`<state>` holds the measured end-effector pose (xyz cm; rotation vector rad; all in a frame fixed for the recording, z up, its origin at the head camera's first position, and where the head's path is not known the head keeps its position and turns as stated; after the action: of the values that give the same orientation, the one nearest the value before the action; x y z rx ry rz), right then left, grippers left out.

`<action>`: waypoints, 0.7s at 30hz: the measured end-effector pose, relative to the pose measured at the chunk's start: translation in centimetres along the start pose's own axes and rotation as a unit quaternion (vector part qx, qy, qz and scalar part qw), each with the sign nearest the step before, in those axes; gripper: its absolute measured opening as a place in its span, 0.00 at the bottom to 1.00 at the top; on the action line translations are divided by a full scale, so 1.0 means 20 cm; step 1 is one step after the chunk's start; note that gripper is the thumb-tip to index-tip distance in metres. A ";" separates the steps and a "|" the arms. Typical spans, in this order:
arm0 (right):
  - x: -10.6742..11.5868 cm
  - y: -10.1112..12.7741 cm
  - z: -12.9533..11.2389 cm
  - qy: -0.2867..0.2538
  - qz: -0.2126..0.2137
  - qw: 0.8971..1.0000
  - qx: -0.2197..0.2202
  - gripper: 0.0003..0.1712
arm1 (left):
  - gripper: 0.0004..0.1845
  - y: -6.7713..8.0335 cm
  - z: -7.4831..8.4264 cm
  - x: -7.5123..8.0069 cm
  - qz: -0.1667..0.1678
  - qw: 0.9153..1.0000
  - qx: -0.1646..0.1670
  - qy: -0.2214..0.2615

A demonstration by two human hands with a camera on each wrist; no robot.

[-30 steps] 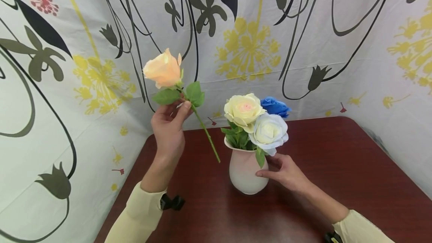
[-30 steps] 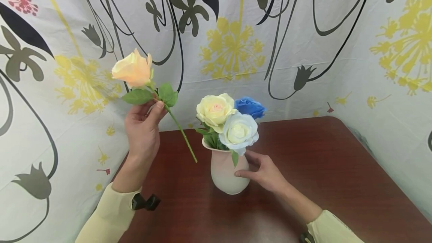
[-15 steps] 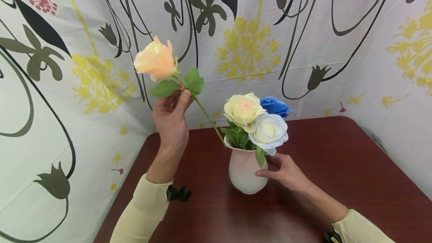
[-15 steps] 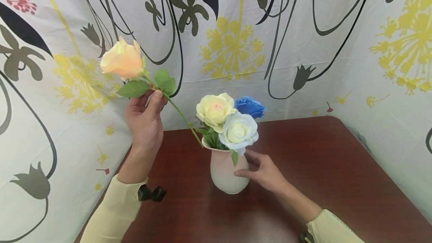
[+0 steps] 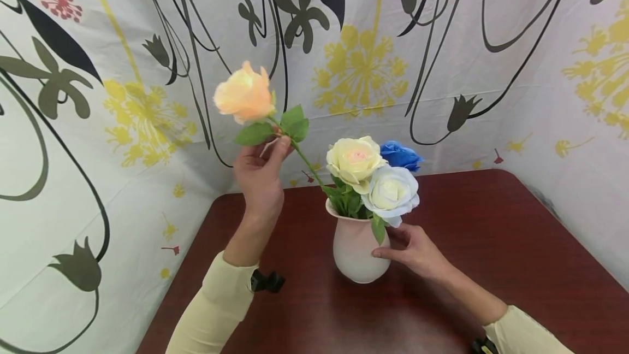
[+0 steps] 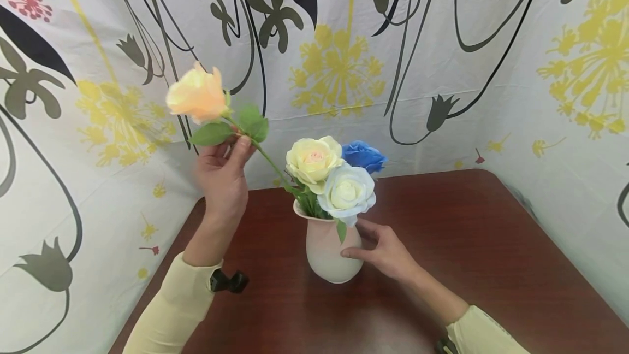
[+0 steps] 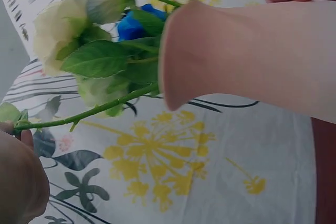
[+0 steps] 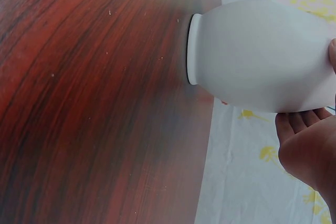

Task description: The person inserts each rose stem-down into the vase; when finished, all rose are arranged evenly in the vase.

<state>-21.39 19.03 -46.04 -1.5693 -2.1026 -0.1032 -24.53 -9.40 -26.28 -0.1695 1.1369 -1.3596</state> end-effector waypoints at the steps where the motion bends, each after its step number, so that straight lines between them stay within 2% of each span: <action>1: 0.00 0.00 0.00 0.000 0.000 1.000 0.001 0.38 | 0.12 0.02 -0.02 0.00 -0.010 1.000 0.008 -0.011; 8: 0.00 0.00 0.00 -0.008 -0.003 1.000 0.001 0.36 | 0.09 0.13 -0.13 0.04 -0.069 0.992 0.078 -0.074; 16: 0.00 0.00 0.01 -0.004 0.001 1.000 -0.005 0.36 | 0.11 0.23 -0.24 0.08 -0.097 0.975 0.170 -0.102; 21: 0.00 0.00 0.01 -0.007 0.000 1.000 -0.002 0.36 | 0.13 0.27 -0.28 0.10 -0.111 0.964 0.215 -0.107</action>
<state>-21.43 19.08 -46.24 -1.5781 -2.1144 -0.0971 -25.25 -6.70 -33.75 -0.1266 0.6361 -1.7105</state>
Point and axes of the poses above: each hand's wrist, its own y-axis away from the middle knuckle, its own x-axis out of the back of the hand, z = x × y, the point moved 2 cm from there along -y, towards the middle knuckle, and after that the axes turned 10 degrees about y, right-handed, at the moved point
